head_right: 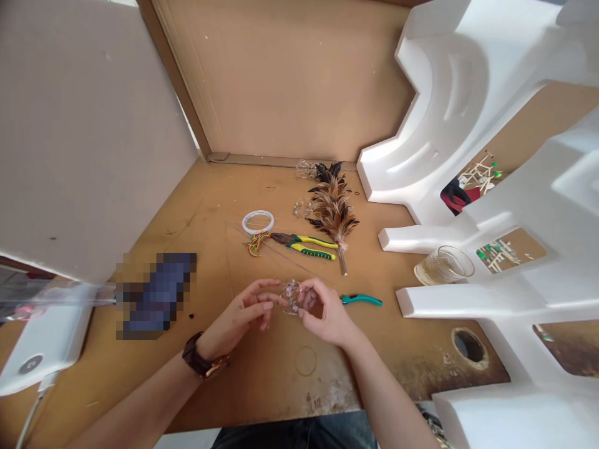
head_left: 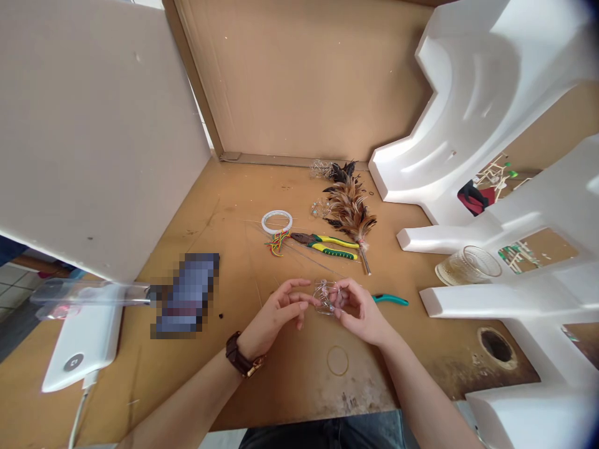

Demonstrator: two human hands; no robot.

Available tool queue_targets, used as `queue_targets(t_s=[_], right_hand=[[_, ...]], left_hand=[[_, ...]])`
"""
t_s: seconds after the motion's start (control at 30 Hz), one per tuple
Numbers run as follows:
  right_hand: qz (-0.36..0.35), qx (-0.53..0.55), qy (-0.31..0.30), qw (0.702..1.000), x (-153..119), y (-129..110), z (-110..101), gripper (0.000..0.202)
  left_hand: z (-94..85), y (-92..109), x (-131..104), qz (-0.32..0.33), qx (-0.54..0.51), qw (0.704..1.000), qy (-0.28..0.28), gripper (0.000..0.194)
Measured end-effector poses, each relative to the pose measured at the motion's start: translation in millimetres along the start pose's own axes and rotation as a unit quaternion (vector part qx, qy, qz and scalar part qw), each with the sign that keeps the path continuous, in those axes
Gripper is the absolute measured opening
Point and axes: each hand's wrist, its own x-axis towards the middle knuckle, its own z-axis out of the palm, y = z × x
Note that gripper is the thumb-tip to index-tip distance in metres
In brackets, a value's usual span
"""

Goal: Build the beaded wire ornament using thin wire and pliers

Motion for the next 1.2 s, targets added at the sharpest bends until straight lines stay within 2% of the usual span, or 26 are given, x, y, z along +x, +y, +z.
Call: queue_targets(t_s=[0.13, 0.33, 0.5, 0.6, 0.7, 0.77, 0.93, 1.1, 1.2], right_hand=[[-0.005, -0.014, -0.004, 1.000, 0.5, 2.3, 1.1, 0.026], [0.003, 0.000, 0.003, 1.000, 1.1, 4.7, 2.2, 0.023], [0.010, -0.020, 0.045, 0.999, 1.0, 3.3, -0.8, 0.021], [0.006, -0.050, 0.051, 0.997, 0.8, 3.3, -2.2, 0.022], [0.004, -0.079, 0.042, 0.996, 1.0, 3.2, -1.4, 0.023], [-0.001, -0.098, 0.039, 0.994, 1.4, 2.3, 0.1, 0.024], [-0.022, -0.164, 0.040, 0.985, 1.7, -0.5, 3.8, 0.026], [-0.030, -0.196, 0.038, 0.980, 1.4, -0.5, 5.1, 0.031], [-0.034, -0.192, 0.034, 0.980, 1.2, -0.1, 6.1, 0.032]], left_hand=[[3.9, -1.2, -1.6, 0.002, 0.001, 1.000, 0.019, 0.043], [5.2, -1.8, -2.3, -0.002, -0.085, 0.996, -0.021, 0.046], [2.4, -2.7, -0.9, -0.014, -0.107, 0.994, -0.035, 0.043], [2.7, -4.2, 0.0, -0.012, -0.095, 0.995, -0.018, 0.041], [3.6, -6.7, 0.9, -0.004, -0.081, 0.997, 0.018, 0.031], [4.1, -8.0, 1.4, -0.011, -0.087, 0.996, 0.020, 0.026], [5.1, -7.5, 1.3, -0.034, -0.094, 0.995, 0.016, 0.031], [6.9, -8.3, 0.3, -0.012, -0.035, 0.999, 0.024, 0.033], [7.3, -10.0, 0.3, -0.010, -0.036, 0.999, 0.027, 0.032]])
